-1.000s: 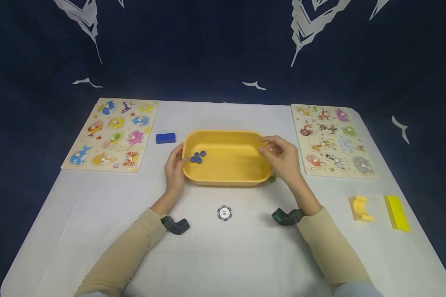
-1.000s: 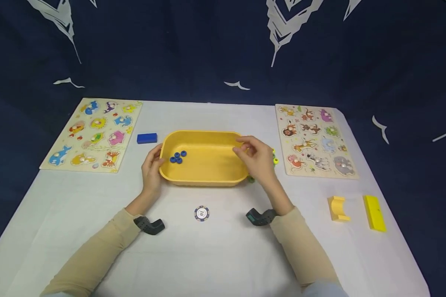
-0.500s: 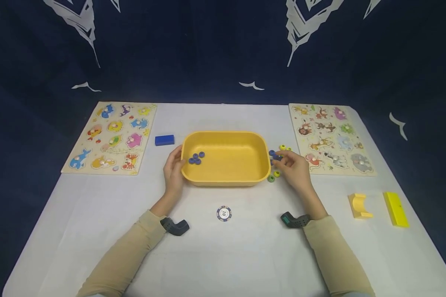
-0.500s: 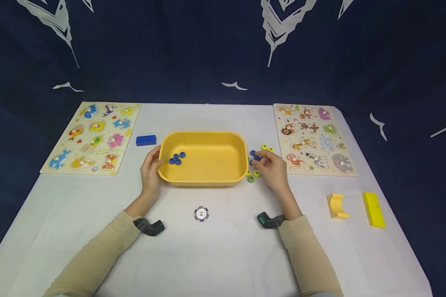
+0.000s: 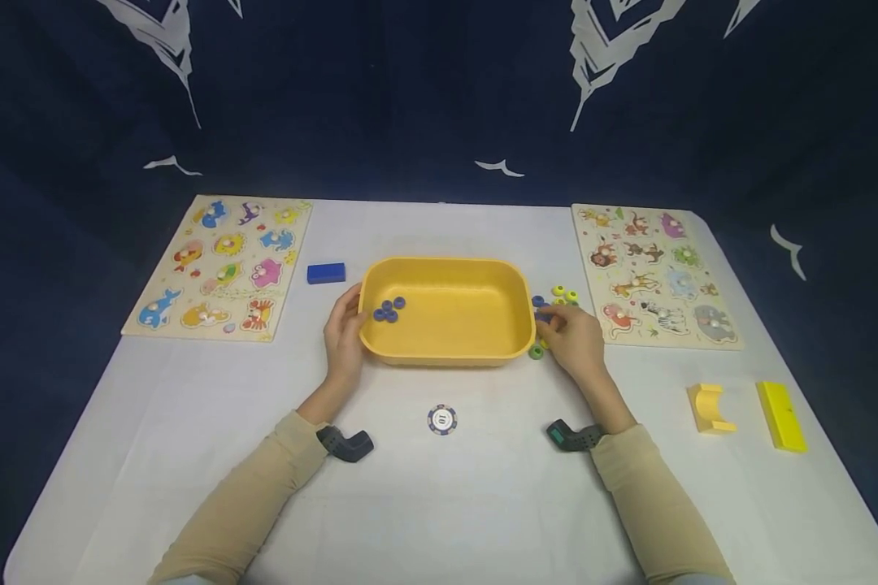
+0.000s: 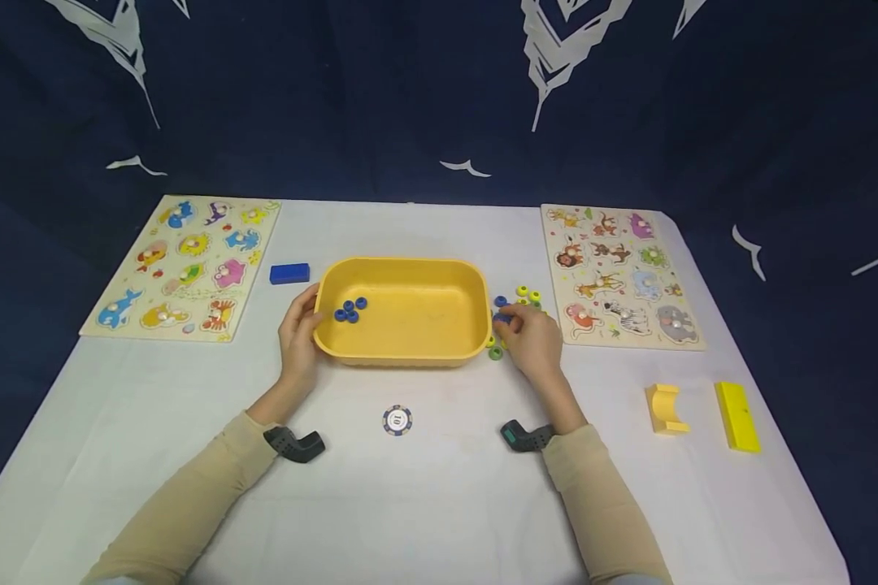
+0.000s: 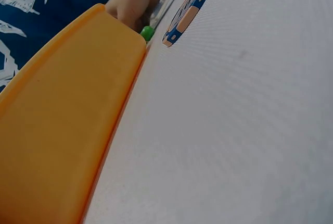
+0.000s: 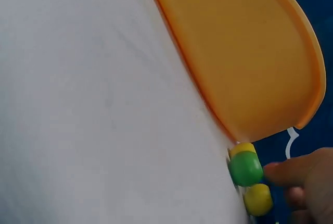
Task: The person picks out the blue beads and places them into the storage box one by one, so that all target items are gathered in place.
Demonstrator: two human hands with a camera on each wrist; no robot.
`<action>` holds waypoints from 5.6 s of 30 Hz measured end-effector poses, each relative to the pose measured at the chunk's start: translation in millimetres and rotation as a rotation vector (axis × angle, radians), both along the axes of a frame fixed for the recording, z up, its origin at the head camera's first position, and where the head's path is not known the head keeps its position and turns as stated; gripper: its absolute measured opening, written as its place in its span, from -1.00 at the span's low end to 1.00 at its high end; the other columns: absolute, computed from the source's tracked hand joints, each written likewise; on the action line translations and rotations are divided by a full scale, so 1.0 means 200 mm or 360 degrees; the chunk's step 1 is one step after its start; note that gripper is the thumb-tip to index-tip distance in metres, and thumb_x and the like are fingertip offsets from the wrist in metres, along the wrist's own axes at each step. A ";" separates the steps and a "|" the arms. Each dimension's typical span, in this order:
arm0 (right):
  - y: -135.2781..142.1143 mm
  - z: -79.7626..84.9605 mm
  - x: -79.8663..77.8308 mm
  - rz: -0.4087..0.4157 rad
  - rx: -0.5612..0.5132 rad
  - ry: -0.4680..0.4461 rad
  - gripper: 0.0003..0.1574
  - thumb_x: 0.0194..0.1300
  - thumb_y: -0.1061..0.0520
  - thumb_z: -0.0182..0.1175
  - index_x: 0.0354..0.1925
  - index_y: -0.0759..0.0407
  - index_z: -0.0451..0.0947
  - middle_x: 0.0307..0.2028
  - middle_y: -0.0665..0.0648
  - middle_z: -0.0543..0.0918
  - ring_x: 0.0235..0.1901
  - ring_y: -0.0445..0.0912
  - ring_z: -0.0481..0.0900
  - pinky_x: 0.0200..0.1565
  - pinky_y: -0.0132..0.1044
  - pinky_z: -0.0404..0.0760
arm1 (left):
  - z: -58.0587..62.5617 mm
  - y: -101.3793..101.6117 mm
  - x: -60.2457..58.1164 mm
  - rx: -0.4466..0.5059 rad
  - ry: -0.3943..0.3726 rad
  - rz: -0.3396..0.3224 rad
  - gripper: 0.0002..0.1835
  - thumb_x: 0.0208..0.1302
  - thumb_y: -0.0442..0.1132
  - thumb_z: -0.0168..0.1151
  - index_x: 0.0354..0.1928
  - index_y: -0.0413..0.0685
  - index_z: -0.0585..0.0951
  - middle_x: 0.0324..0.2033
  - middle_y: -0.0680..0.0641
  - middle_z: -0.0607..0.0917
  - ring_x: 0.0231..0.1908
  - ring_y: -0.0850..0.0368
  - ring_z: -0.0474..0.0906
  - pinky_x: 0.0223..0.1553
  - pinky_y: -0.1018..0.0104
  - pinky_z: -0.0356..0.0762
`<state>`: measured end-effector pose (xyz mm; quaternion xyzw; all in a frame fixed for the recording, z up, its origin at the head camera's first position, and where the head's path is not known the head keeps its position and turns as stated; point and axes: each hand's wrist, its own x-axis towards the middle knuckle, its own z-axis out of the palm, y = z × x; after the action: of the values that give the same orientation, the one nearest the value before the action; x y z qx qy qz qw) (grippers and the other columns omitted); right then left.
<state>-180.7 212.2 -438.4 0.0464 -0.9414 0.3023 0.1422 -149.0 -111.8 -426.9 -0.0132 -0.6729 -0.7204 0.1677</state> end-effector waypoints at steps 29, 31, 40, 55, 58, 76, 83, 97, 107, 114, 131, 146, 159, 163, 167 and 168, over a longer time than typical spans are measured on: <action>-0.79 0.19 -0.31 0.0826 0.0140 -0.0534 -0.79 0.04 0.14 0.22 -0.27 0.13 0.54 -0.46 0.05 0.58 -0.43 -0.14 0.48 -0.39 -0.38 0.47 | 0.02 0.00 0.01 0.0001 0.0000 -0.0008 -0.51 0.12 -0.50 -0.18 0.17 -0.38 0.28 0.04 -0.41 0.37 0.06 -0.24 0.31 0.10 0.22 0.34; -0.81 0.17 -0.31 0.0837 0.0155 -0.0565 -0.79 0.05 0.13 0.23 -0.28 0.13 0.54 -0.49 0.04 0.57 -0.47 -0.15 0.47 -0.43 -0.40 0.46 | 0.02 0.00 0.01 -0.0001 -0.0006 -0.0010 -0.51 0.12 -0.49 -0.18 0.17 -0.37 0.28 0.04 -0.40 0.38 0.06 -0.23 0.31 0.11 0.19 0.34; -0.79 0.18 -0.28 0.0936 0.0006 -0.0520 -0.65 0.06 0.22 0.20 -0.11 0.20 0.51 -0.38 0.08 0.61 -0.44 -0.14 0.48 -0.38 -0.40 0.47 | 0.03 0.01 0.01 0.0012 -0.0004 -0.0001 -0.51 0.11 -0.48 -0.17 0.16 -0.38 0.29 0.03 -0.44 0.36 0.05 -0.28 0.30 0.02 0.41 0.36; -0.16 0.27 -0.03 0.0369 -0.0455 0.0208 -0.69 0.07 0.10 0.23 -0.16 0.15 0.57 -0.48 0.04 0.57 -0.59 -0.14 0.34 -0.62 -0.51 0.29 | 0.04 0.00 0.01 -0.0028 -0.0008 0.0017 -0.51 0.11 -0.48 -0.17 0.16 -0.38 0.29 0.03 -0.40 0.38 0.06 -0.25 0.31 0.08 0.23 0.35; -0.04 0.20 -0.01 0.0229 -0.0469 0.0208 -0.70 0.07 0.14 0.23 -0.17 0.16 0.57 -0.49 0.07 0.56 -0.60 -0.13 0.34 -0.66 -0.52 0.26 | 0.04 -0.01 0.01 -0.0018 -0.0013 0.0024 -0.51 0.12 -0.49 -0.17 0.16 -0.37 0.29 0.03 -0.40 0.37 0.06 -0.25 0.31 0.09 0.22 0.35; 0.10 -0.08 0.01 0.0039 -0.0066 0.0135 -0.66 -0.02 0.19 0.29 -0.17 0.13 0.59 -0.48 0.03 0.56 -0.62 -0.15 0.29 -0.65 -0.42 0.25 | 0.02 0.00 0.01 -0.0007 -0.0011 0.0008 -0.51 0.12 -0.48 -0.17 0.16 -0.36 0.30 0.02 -0.38 0.38 0.05 -0.22 0.32 0.04 0.37 0.36; 0.09 -0.04 0.01 -0.0026 -0.0080 0.0194 -0.69 0.00 0.14 0.29 -0.22 0.19 0.58 -0.50 0.05 0.56 -0.64 -0.18 0.28 -0.65 -0.43 0.24 | 0.02 0.00 0.01 0.0010 -0.0025 0.0000 -0.51 0.12 -0.48 -0.18 0.17 -0.36 0.29 0.03 -0.40 0.36 0.06 -0.25 0.30 0.08 0.23 0.35; -0.46 0.39 -0.13 0.0482 -0.0174 -0.0244 -0.77 0.03 0.07 0.25 -0.31 0.14 0.52 -0.49 0.05 0.59 -0.50 -0.10 0.38 -0.48 -0.36 0.34 | 0.02 -0.02 0.01 0.0027 -0.0015 -0.0015 -0.51 0.13 -0.49 -0.20 0.17 -0.38 0.27 0.05 -0.41 0.35 0.07 -0.28 0.28 0.13 0.02 0.28; -0.75 0.24 -0.24 0.0668 0.0000 -0.0641 -0.81 -0.03 0.14 0.25 -0.37 0.16 0.54 -0.48 0.07 0.57 -0.47 -0.12 0.46 -0.45 -0.38 0.45 | 0.02 0.00 0.01 0.0006 -0.0004 -0.0039 -0.51 0.13 -0.48 -0.19 0.18 -0.39 0.26 0.04 -0.43 0.35 0.06 -0.30 0.28 0.12 0.04 0.31; -0.83 0.18 -0.26 0.0686 0.0019 -0.0740 -0.78 -0.04 0.13 0.30 -0.36 0.18 0.55 -0.48 0.07 0.57 -0.48 -0.13 0.47 -0.47 -0.42 0.43 | 0.02 0.00 0.00 0.0036 0.0017 -0.0062 -0.51 0.14 -0.49 -0.20 0.18 -0.40 0.25 0.05 -0.46 0.33 0.08 -0.33 0.25 0.13 -0.09 0.25; -0.51 0.32 -0.08 0.0614 -0.0330 -0.0186 -0.68 0.05 0.08 0.26 -0.20 0.18 0.56 -0.49 0.03 0.58 -0.59 -0.12 0.34 -0.58 -0.41 0.31 | 0.02 -0.01 0.01 -0.0024 -0.0016 -0.0030 -0.52 0.15 -0.47 -0.19 0.17 -0.36 0.27 0.04 -0.42 0.35 0.07 -0.28 0.29 0.10 0.15 0.34; 0.19 -0.09 -0.09 -0.0143 -0.0326 0.0053 -0.60 0.04 -0.14 0.22 -0.18 0.02 0.59 -0.52 0.00 0.53 -0.65 -0.17 0.33 -0.74 -0.43 0.27 | -0.11 -0.03 -0.06 -0.0005 -0.0035 0.0003 -0.52 0.15 -0.40 -0.14 0.17 -0.10 0.35 0.01 -0.19 0.43 0.04 -0.04 0.36 0.07 0.29 0.38; 0.11 -0.05 -0.03 -0.0160 0.0094 0.0125 -0.66 -0.03 0.11 0.31 -0.22 0.19 0.60 -0.57 0.08 0.47 -0.63 -0.09 0.30 -0.63 -0.33 0.22 | -0.09 -0.03 -0.05 0.0021 -0.0044 -0.0018 -0.52 0.16 -0.42 -0.15 0.17 -0.12 0.34 0.03 -0.21 0.42 0.05 -0.04 0.35 0.11 0.17 0.36; 0.11 -0.01 -0.02 -0.0151 -0.0053 0.0162 -0.70 -0.02 0.14 0.30 -0.24 0.19 0.59 -0.56 0.07 0.46 -0.60 -0.12 0.30 -0.61 -0.35 0.25 | -0.03 -0.01 -0.02 0.0017 -0.0037 -0.0030 -0.51 0.14 -0.46 -0.18 0.18 -0.27 0.30 0.04 -0.33 0.38 0.07 -0.19 0.31 0.12 0.06 0.31; 0.05 0.12 0.00 -0.0101 -0.0278 0.0172 -0.72 0.01 0.13 0.28 -0.25 0.17 0.56 -0.55 0.04 0.48 -0.58 -0.16 0.29 -0.64 -0.38 0.27 | 0.02 0.00 0.00 -0.0019 -0.0027 -0.0045 -0.51 0.14 -0.47 -0.19 0.18 -0.36 0.26 0.05 -0.39 0.35 0.07 -0.25 0.29 0.13 0.03 0.30; 0.02 0.16 0.00 -0.0050 -0.0312 0.0154 -0.73 0.02 0.12 0.27 -0.24 0.17 0.55 -0.55 0.04 0.49 -0.58 -0.16 0.30 -0.65 -0.40 0.27 | 0.02 0.00 0.01 -0.0025 -0.0025 -0.0043 -0.51 0.14 -0.47 -0.19 0.18 -0.36 0.27 0.05 -0.39 0.35 0.07 -0.24 0.29 0.13 0.04 0.30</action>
<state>-180.6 215.4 -405.6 0.0322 -0.8999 0.3881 0.1962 -147.7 -111.8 -422.7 -0.0179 -0.6796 -0.7173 0.1527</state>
